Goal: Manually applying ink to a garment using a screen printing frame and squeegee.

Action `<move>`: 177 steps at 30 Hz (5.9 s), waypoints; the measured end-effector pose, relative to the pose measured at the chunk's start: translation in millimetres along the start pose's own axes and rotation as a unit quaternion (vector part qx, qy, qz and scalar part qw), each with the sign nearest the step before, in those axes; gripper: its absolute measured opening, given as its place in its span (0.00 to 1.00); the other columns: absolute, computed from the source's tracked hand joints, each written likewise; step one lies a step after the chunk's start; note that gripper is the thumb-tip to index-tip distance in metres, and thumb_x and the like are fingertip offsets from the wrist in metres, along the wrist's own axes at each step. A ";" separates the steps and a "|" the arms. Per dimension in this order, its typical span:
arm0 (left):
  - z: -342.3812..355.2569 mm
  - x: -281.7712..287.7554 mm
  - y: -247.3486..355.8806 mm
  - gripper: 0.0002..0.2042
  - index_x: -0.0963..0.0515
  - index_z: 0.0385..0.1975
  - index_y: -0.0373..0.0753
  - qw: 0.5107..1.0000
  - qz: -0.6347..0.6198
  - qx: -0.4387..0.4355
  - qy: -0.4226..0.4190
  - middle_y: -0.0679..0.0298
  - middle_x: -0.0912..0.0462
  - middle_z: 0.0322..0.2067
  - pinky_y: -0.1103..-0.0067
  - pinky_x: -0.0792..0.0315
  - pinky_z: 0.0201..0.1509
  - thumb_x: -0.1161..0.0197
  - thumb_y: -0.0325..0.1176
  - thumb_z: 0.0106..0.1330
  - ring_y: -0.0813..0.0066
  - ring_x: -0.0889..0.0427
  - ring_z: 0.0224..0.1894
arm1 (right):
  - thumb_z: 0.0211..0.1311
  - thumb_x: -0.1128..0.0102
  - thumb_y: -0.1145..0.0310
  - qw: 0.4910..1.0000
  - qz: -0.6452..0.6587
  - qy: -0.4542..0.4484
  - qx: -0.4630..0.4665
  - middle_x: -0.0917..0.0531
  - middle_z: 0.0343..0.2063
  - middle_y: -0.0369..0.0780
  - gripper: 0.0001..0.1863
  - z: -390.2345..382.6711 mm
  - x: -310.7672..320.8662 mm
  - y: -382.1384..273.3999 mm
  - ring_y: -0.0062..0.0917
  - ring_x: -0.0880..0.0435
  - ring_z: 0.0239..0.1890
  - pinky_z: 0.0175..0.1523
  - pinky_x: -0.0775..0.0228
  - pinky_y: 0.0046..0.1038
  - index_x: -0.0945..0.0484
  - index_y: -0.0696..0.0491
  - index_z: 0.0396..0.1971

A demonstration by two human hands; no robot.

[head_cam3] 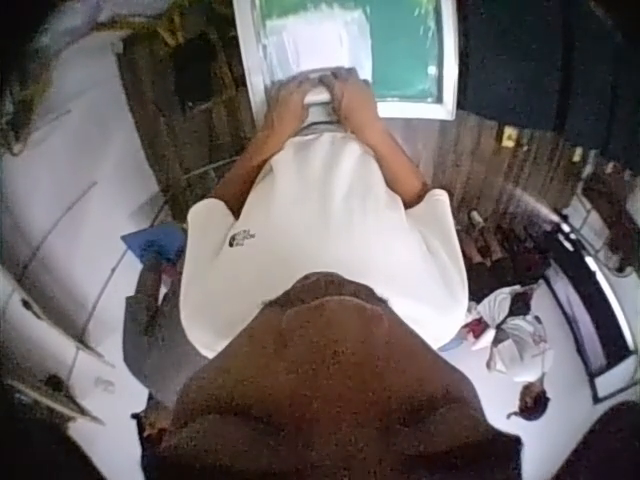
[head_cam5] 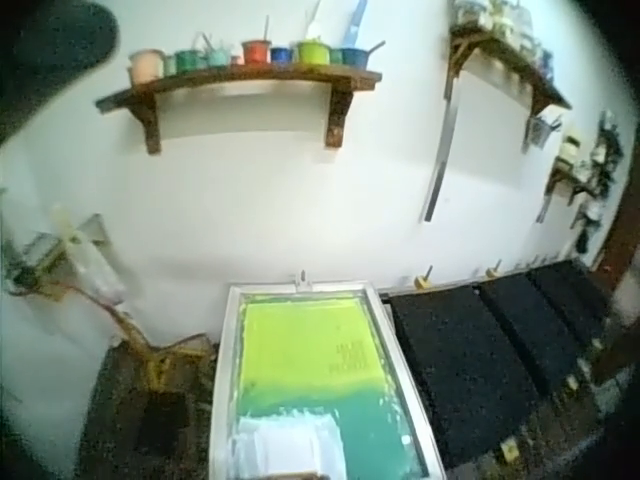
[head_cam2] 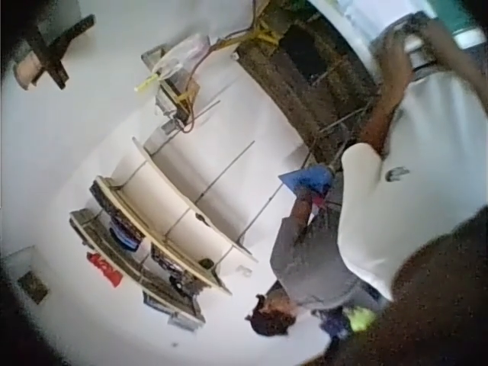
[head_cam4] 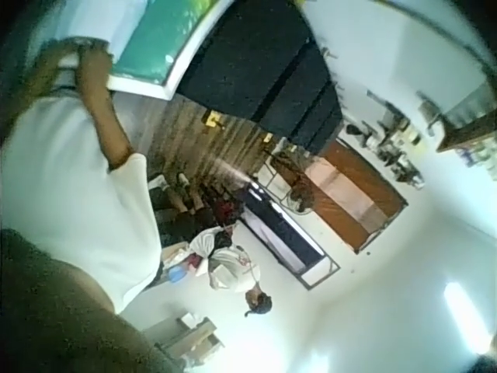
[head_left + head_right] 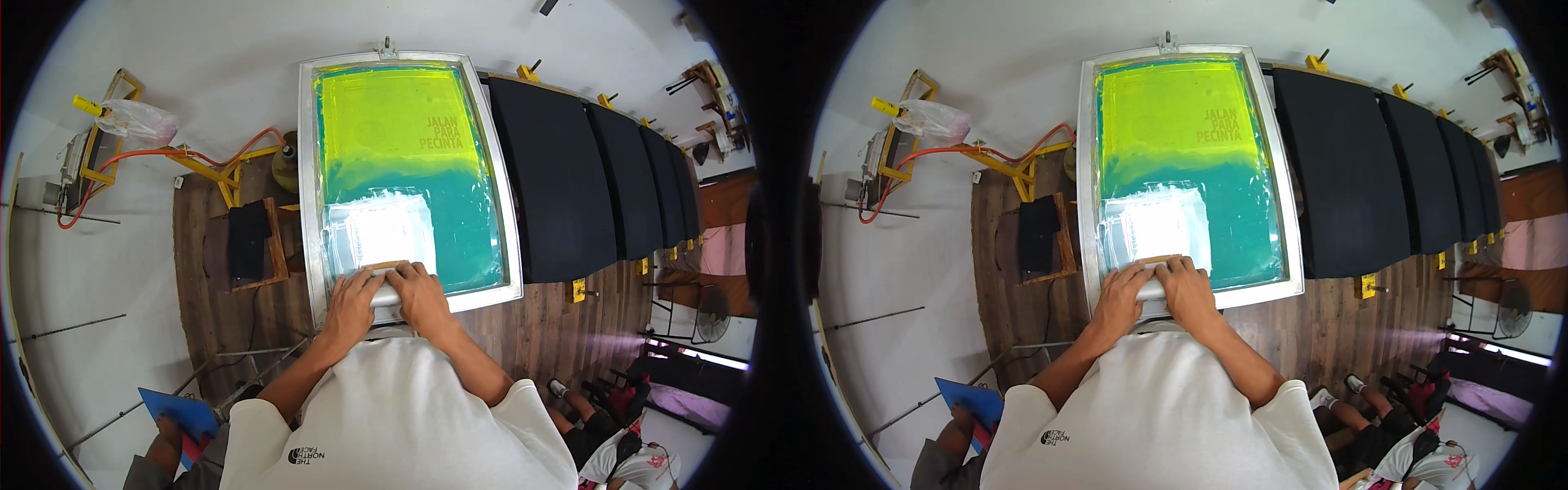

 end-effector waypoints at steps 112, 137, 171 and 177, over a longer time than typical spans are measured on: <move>114.7 55.8 -27.4 0.17 0.18 0.42 0.36 0.998 0.012 0.005 0.058 0.47 0.17 0.39 0.60 0.24 0.50 0.37 0.19 0.50 0.46 0.18 0.44 | 0.40 0.30 0.76 1.000 -0.012 -0.020 0.001 0.18 0.37 0.45 0.19 125.3 26.1 35.6 0.43 0.18 0.42 0.44 0.20 0.41 0.18 0.50 0.38; 13.9 12.6 8.1 0.20 0.19 0.44 0.33 0.995 -0.026 0.060 -0.080 0.46 0.17 0.43 0.65 0.25 0.55 0.41 0.15 0.48 0.48 0.18 0.47 | 0.41 0.36 0.78 0.980 0.043 -0.188 -0.044 0.16 0.36 0.48 0.20 11.0 7.5 12.7 0.45 0.17 0.41 0.45 0.23 0.42 0.17 0.55 0.40; 21.7 0.0 -12.3 0.24 0.23 0.52 0.36 0.988 0.081 -0.087 0.102 0.49 0.24 0.52 0.64 0.36 0.60 0.43 0.15 0.52 0.55 0.22 0.54 | 0.41 0.39 0.83 0.999 -0.012 0.022 0.028 0.22 0.46 0.47 0.24 25.0 -2.0 11.5 0.46 0.23 0.49 0.46 0.24 0.42 0.25 0.56 0.45; 5.2 13.3 8.1 0.23 0.21 0.50 0.34 0.998 0.039 -0.044 0.011 0.50 0.19 0.48 0.65 0.37 0.60 0.40 0.17 0.50 0.57 0.21 0.53 | 0.40 0.34 0.79 0.998 0.003 -0.055 0.017 0.20 0.41 0.45 0.20 10.4 10.2 5.3 0.43 0.22 0.47 0.44 0.25 0.44 0.23 0.55 0.39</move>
Point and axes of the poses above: each hand's wrist, its own z-axis towards the middle knuckle, its own x-axis out of the back of the hand, y = z × x, the point moved 5 cm from there along z, towards the middle knuckle
